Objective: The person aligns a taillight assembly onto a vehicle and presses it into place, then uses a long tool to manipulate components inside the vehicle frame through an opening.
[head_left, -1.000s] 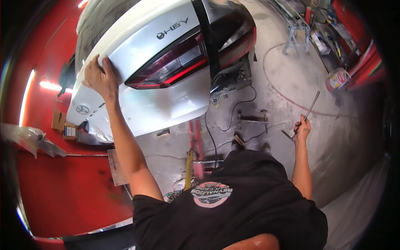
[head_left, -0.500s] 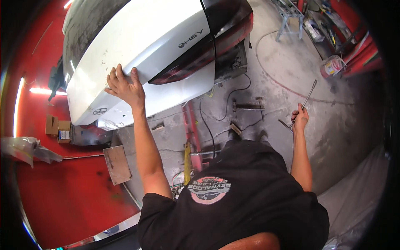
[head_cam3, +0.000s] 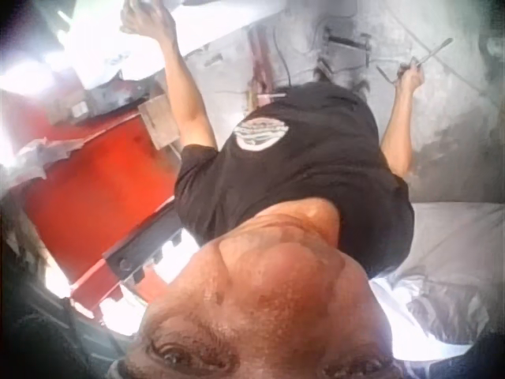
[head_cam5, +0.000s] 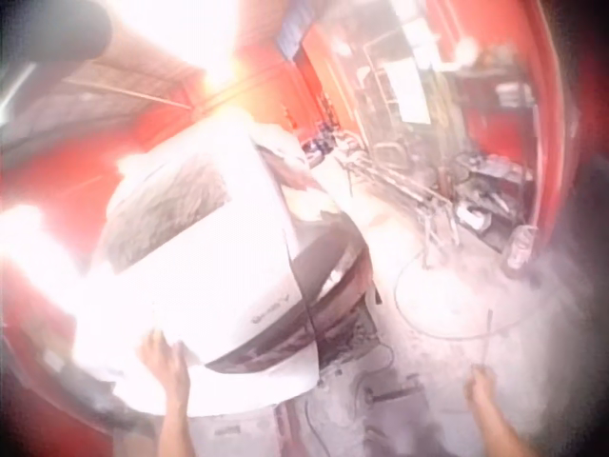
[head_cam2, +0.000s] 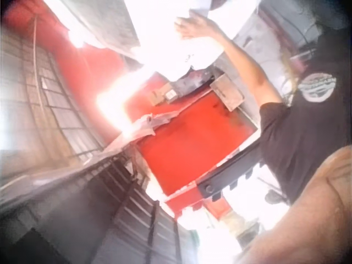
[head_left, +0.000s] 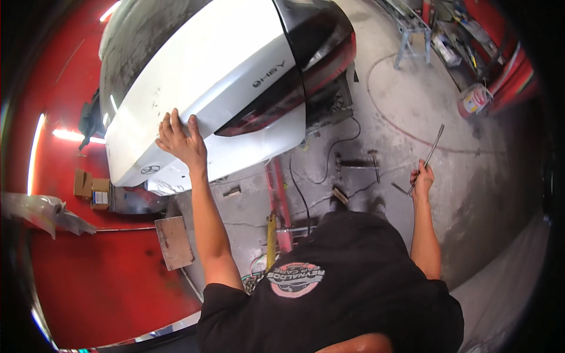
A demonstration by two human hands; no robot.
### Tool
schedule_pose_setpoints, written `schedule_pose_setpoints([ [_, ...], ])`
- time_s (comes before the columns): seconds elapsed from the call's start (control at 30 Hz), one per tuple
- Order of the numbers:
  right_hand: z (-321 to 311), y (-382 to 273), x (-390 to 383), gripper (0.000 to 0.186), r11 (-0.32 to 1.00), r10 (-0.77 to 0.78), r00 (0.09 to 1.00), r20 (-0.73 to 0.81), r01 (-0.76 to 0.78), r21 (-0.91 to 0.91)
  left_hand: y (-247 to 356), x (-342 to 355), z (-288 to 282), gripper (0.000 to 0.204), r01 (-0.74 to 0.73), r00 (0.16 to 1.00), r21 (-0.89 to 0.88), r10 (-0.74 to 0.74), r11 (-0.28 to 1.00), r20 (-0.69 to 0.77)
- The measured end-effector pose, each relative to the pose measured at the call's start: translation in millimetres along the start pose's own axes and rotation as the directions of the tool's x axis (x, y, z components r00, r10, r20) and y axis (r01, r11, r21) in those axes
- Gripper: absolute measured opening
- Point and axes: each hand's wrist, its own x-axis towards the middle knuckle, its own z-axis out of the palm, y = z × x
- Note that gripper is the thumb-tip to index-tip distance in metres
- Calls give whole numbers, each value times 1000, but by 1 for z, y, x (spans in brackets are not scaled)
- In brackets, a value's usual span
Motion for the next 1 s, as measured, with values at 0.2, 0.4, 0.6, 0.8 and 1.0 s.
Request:
schedule_pose_setpoints([
  [0.2, -19, 28, 16, 26, 997, -3, 1000, 2, 4, -79, -24, 21, -24, 46, 81, 997, -193, -78, 978, 23],
  [0.4, -21, 52, 39, 27, 992, -5, 999, 46, 11, -129, -99, 38, -37, 45, 77, 994, -125, -67, 989, 87],
  [0.6, -5, 59, 35, 30, 981, 7, 995, 95, 12, -194, -204, 43, -62, 51, 131, 991, -122, -129, 984, 27],
  [0.8, 2, 76, 28, 30, 975, 52, 996, 71, -35, -218, -199, 81, -67, 59, 84, 993, -49, -87, 995, -83],
  [1.0, 24, 77, 23, 28, 976, 66, 994, 89, -46, -211, -214, 77, -57, 58, 108, 987, -29, -110, 994, -114],
])
